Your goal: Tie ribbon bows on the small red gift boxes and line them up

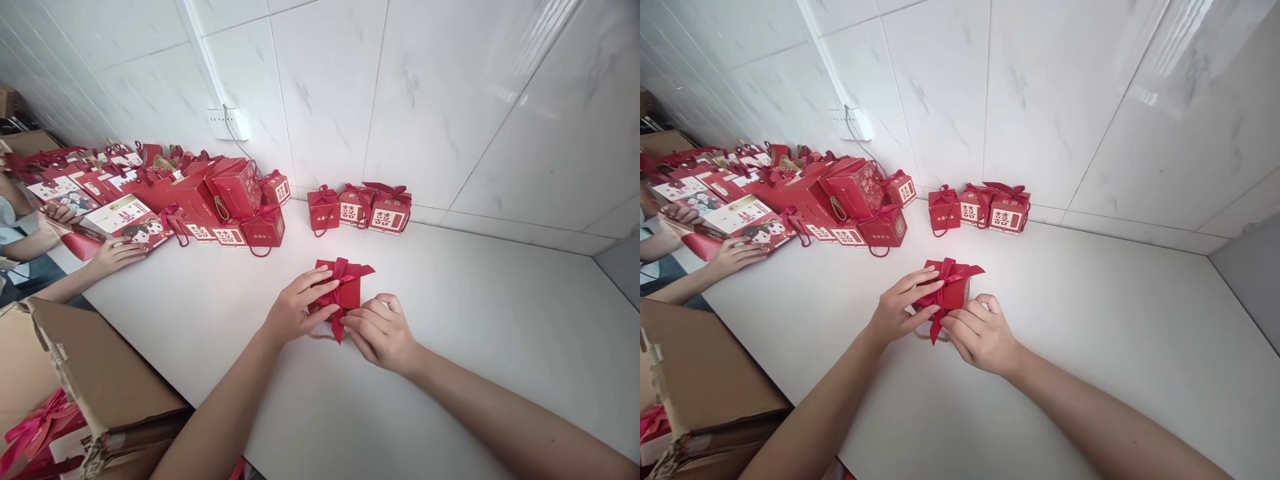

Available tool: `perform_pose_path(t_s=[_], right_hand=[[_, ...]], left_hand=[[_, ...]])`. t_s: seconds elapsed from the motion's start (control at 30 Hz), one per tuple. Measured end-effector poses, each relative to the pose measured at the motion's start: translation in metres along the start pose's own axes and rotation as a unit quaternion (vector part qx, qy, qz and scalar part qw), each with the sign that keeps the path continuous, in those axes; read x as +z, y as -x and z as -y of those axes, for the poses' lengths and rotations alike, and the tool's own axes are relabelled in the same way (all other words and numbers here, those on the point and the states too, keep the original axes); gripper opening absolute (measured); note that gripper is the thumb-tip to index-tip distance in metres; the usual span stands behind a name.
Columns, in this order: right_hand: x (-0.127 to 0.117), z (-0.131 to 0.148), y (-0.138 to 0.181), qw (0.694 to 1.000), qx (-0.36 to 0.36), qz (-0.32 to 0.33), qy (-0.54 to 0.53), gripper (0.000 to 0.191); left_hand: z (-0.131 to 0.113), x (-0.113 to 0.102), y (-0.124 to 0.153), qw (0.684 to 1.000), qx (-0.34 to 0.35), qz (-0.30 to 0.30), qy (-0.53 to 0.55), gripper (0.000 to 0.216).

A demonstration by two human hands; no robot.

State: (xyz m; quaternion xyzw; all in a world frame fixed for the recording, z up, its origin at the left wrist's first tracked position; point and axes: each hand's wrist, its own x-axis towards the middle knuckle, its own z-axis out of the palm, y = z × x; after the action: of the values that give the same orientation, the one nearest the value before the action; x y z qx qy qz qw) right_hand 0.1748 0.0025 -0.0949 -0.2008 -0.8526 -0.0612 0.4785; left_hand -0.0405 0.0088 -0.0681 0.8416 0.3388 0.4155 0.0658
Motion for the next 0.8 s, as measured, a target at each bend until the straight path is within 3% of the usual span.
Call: perform_pose_path(t_s=[0.5, 0.7, 0.8], right_hand=[[-0.006, -0.008, -0.002, 0.997, -0.019, 0.058, -0.052, 0.014], [-0.006, -0.002, -0.002, 0.996, -0.048, 0.053, -0.055, 0.014], [-0.008, -0.002, -0.002, 0.996, -0.053, 0.001, -0.067, 0.015]], left_hand=[[0.000, 0.001, -0.002, 1.000, -0.011, 0.025, -0.010, 0.038], [-0.012, -0.001, -0.008, 0.999, -0.036, 0.031, 0.017, 0.030], [-0.016, -0.005, -0.010, 0.996, -0.059, 0.026, 0.058, 0.029]])
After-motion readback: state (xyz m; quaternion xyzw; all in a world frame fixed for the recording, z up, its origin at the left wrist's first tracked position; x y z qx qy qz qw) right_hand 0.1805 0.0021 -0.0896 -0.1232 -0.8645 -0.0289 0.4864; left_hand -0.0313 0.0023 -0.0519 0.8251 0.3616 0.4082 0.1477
